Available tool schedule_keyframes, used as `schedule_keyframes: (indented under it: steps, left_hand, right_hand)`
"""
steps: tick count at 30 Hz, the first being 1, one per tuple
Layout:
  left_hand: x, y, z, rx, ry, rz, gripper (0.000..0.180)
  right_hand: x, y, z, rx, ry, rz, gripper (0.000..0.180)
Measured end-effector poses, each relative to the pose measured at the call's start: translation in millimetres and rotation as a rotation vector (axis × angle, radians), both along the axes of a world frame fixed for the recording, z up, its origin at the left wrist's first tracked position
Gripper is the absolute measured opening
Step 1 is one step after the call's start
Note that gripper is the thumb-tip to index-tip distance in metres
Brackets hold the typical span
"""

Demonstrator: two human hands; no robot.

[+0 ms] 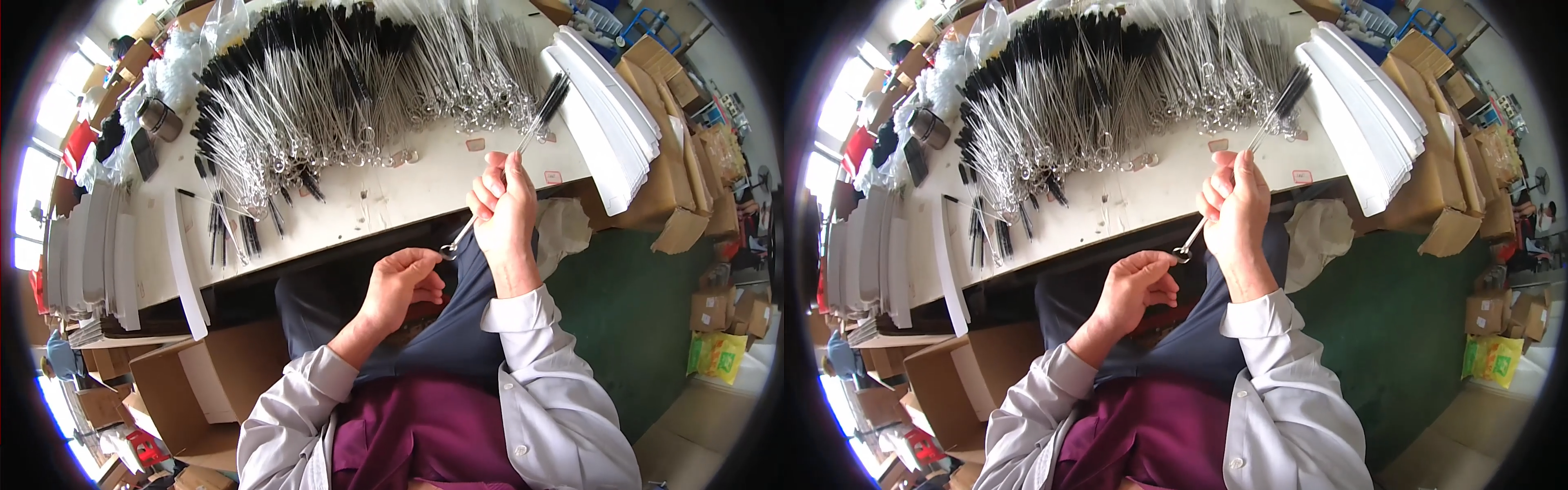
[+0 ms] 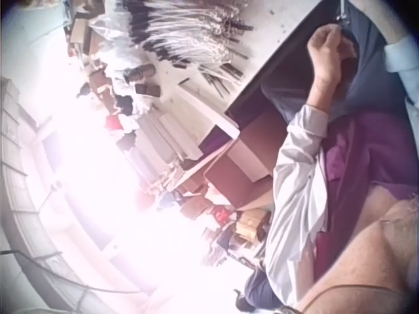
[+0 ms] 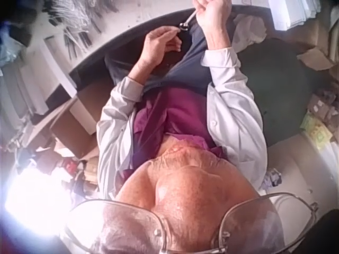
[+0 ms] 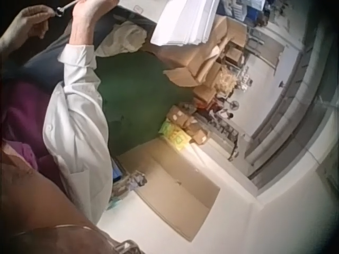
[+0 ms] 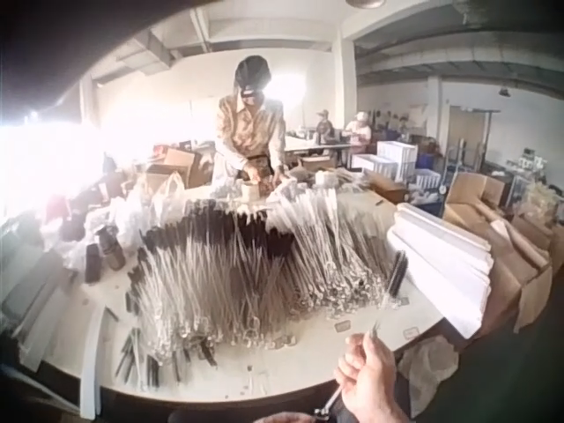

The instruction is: Packaging small black cleaning brushes into white cardboard sleeves at a factory workbench.

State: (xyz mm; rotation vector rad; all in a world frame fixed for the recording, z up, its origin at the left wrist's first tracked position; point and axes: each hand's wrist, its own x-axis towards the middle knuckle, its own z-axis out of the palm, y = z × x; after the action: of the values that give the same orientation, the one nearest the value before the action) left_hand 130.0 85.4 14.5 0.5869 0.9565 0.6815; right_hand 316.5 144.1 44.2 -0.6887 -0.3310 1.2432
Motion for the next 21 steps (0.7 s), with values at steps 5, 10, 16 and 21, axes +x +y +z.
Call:
schedule_keyframes:
  steps: [5,10,16,21]
  left_hand:
    - [3,43,49,0.539,0.300,-0.091,0.021]
    - [38,138,80,0.836,0.505,-0.149,0.021]
    - [79,241,52,1.081,0.942,-0.141,0.018]
    - [102,280,53,1.305,1.054,-0.053,0.023]
  right_hand:
    - [41,38,-2,-0.080,-0.258,-0.096,0.036]
    - [63,58,-41,-0.114,-0.464,-0.180,0.038]
    - [55,53,-36,-0.111,-0.484,-0.124,0.037]
    - [53,52,-35,-0.078,-0.471,-0.113,0.037]
